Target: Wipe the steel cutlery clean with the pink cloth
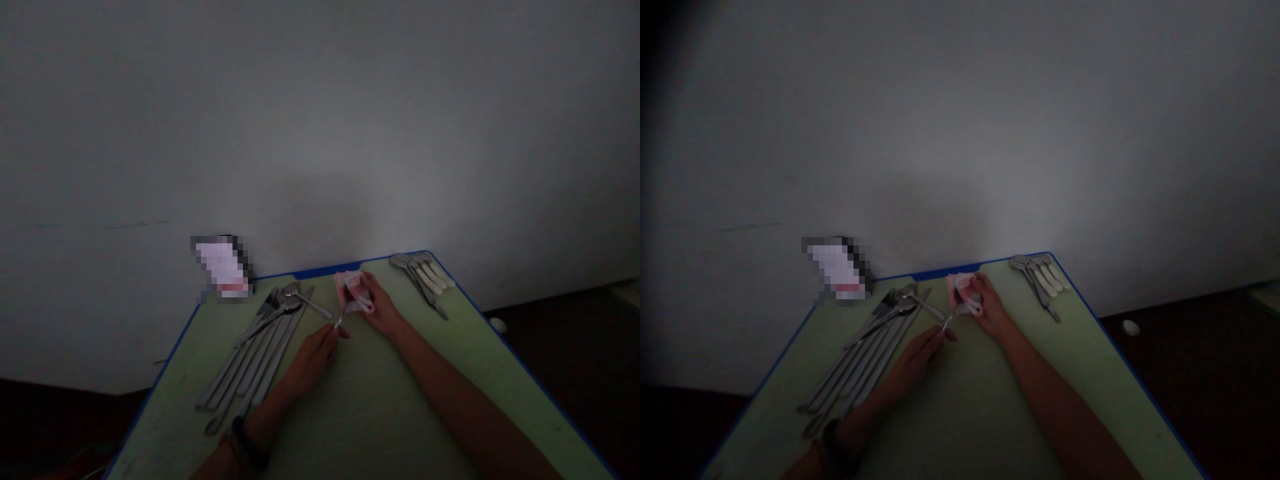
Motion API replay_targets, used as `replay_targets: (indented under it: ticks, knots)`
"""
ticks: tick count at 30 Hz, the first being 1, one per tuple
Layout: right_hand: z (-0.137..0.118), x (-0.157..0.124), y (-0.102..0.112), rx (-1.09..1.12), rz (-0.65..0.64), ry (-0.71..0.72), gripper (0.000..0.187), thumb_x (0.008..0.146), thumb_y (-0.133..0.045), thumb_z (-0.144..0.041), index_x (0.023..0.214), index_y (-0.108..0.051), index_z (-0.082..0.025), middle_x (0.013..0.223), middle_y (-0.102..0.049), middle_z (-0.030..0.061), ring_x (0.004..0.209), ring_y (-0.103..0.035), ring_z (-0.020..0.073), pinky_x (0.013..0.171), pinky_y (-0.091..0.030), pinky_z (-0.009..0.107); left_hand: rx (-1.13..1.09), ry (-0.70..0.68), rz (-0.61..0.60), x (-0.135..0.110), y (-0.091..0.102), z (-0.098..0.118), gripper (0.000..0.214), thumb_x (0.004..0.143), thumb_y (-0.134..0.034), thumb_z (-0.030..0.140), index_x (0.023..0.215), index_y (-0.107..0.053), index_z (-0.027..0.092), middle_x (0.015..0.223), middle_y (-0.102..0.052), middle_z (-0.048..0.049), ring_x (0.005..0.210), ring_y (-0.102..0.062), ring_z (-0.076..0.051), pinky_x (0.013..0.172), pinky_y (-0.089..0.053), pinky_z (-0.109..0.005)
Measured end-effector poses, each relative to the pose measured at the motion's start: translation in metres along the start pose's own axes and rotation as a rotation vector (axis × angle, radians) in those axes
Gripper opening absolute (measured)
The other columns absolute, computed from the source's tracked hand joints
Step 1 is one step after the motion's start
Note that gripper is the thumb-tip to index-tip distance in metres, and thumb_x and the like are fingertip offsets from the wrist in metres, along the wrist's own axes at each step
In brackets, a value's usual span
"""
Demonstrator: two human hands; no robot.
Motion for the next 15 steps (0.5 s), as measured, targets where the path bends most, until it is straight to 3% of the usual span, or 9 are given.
replay_targets:
  ticks: [6,15]
  knots:
    - [0.0047,-0.0006,0.0050,-0.227,-0.037,0.045,0.040,0.063,-0.073,-0.025,0.098,-0.054,-0.024,0.094,-0.065,-0.0011,0.079,-0.059,0.0125,0.070,-0.047,0.025,0.022,-0.030,0.016,0.0010,-0.0003,0.0009,0.035,0.090,-0.035,0.042,0.093,-0.059,0.017,0.059,-0.040,0.0043,0.054,-0.040,-0.011,0.052,-0.032,-0.022]
    - [0.0077,0.0025,0.0062,-0.416,-0.006,0.136,0.032,0.067,-0.068,-0.041,0.090,-0.062,-0.020,0.082,-0.063,-0.0007,0.071,-0.055,0.0128,0.067,-0.042,0.026,0.089,-0.036,0.009,0.0007,-0.0009,0.0055,0.036,0.091,-0.032,0.042,0.095,-0.058,0.017,0.057,-0.040,0.0047,0.054,-0.042,-0.012,0.053,-0.033,-0.023]
Point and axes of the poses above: each hand's wrist, its own x-axis towards the middle knuckle, its own y-axis out of the back of the hand, z = x × y, the point moved 4 cm from there along x, towards the middle knuckle
